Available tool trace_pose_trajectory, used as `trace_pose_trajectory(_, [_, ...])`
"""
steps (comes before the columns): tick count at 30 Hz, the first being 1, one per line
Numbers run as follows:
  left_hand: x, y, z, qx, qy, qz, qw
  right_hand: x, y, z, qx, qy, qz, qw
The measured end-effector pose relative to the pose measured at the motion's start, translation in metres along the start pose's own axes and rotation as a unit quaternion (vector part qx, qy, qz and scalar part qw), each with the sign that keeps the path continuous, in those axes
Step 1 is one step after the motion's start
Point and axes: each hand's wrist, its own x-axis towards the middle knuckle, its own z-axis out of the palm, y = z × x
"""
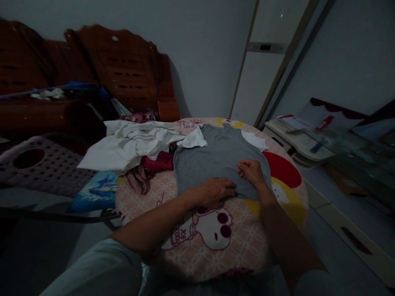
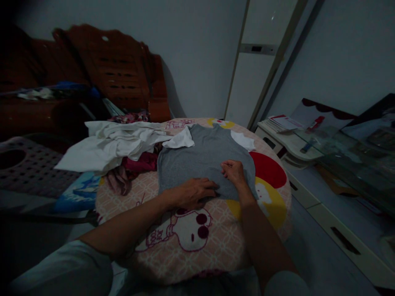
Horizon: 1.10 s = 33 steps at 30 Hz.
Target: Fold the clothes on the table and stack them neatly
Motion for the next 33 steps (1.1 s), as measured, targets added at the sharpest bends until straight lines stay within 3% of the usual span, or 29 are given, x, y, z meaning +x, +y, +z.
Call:
trace_pose_trajectory(7, [0.013,0.007,0.021,0.095,0.025,-0.062,0.993,0.002,0.003,-0.002,0.005,0.016,-0.001,1.000])
trace_pose_trajectory(14, [0.015,0.005,0.034,0.060,0.070,0.004,0.996,0.004,0.008,-0.003,-0.002,0.011,-0.002,1.000])
trace_pose_trajectory(17, [0.014,0.005,0.036,0.027,0.060,0.009,0.998,0.006,0.010,-0.004,-0.004,0.006,0.000,1.000])
trace_pose_trajectory(24, [0.005,0.000,0.017,-0.121,0.029,0.002,0.992,0.007,0.010,-0.010,-0.012,0.036,0.006,0.999])
trace_pose_trajectory(28, [0.003,-0.007,0.000,-0.262,0.069,-0.048,0.962,0.006,0.009,-0.012,-0.022,0.021,0.021,0.999])
trace_pose_trajectory(30, [0.006,-0.015,-0.001,-0.260,0.077,-0.083,0.959,0.005,0.009,-0.010,-0.034,0.006,0.030,0.999])
trace_pose_trajectory(33, [0.014,-0.036,0.008,-0.181,0.049,-0.097,0.977,0.005,0.008,-0.008,-0.066,-0.004,0.048,0.997])
